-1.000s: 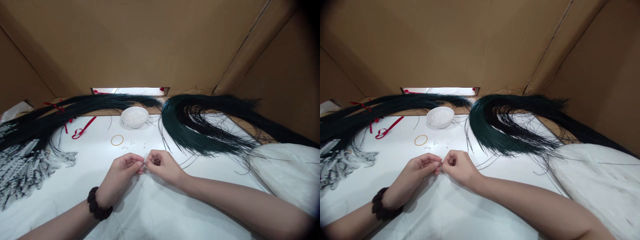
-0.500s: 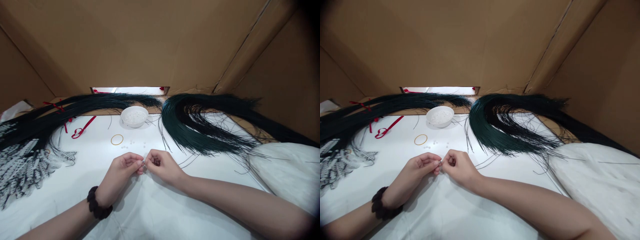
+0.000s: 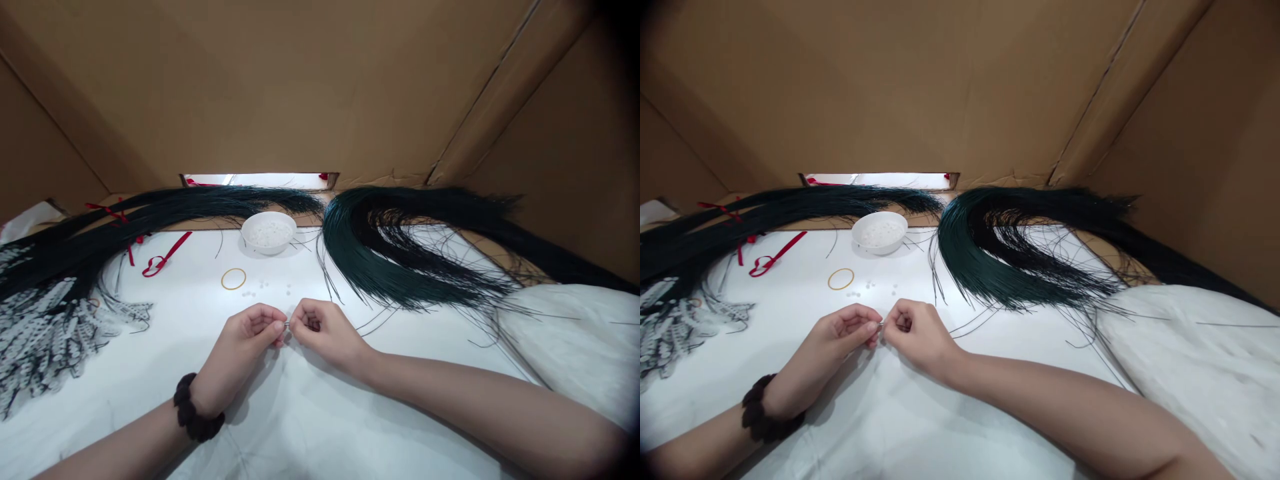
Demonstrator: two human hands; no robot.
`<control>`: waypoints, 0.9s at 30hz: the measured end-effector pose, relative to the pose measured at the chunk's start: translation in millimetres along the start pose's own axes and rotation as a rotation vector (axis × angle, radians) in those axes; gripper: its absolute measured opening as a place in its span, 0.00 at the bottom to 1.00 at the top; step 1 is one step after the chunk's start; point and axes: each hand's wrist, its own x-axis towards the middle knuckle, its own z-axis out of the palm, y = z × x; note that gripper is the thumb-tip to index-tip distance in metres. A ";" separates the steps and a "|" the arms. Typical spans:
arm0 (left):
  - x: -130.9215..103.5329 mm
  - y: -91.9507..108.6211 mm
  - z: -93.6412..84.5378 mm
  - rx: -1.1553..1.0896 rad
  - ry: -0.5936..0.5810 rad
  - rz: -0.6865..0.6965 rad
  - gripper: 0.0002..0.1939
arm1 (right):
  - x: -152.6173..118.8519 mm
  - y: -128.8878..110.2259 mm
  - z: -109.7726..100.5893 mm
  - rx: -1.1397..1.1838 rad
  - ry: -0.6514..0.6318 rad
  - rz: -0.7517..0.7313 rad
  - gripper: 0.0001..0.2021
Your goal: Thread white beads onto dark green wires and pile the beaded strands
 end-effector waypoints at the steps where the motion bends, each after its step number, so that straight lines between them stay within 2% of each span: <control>1: -0.1 -0.1 -0.1 -0.008 0.001 -0.008 0.04 | -0.2 0.0 0.1 0.005 -0.002 0.002 0.04; 14: 2.4 -8.4 -3.4 -0.057 -0.022 -0.028 0.05 | -3.6 -4.1 0.0 -0.081 0.040 -0.048 0.05; 27: 0.3 -5.6 -0.8 -0.039 0.023 -0.026 0.05 | -4.3 -3.2 0.9 -0.079 0.023 -0.047 0.04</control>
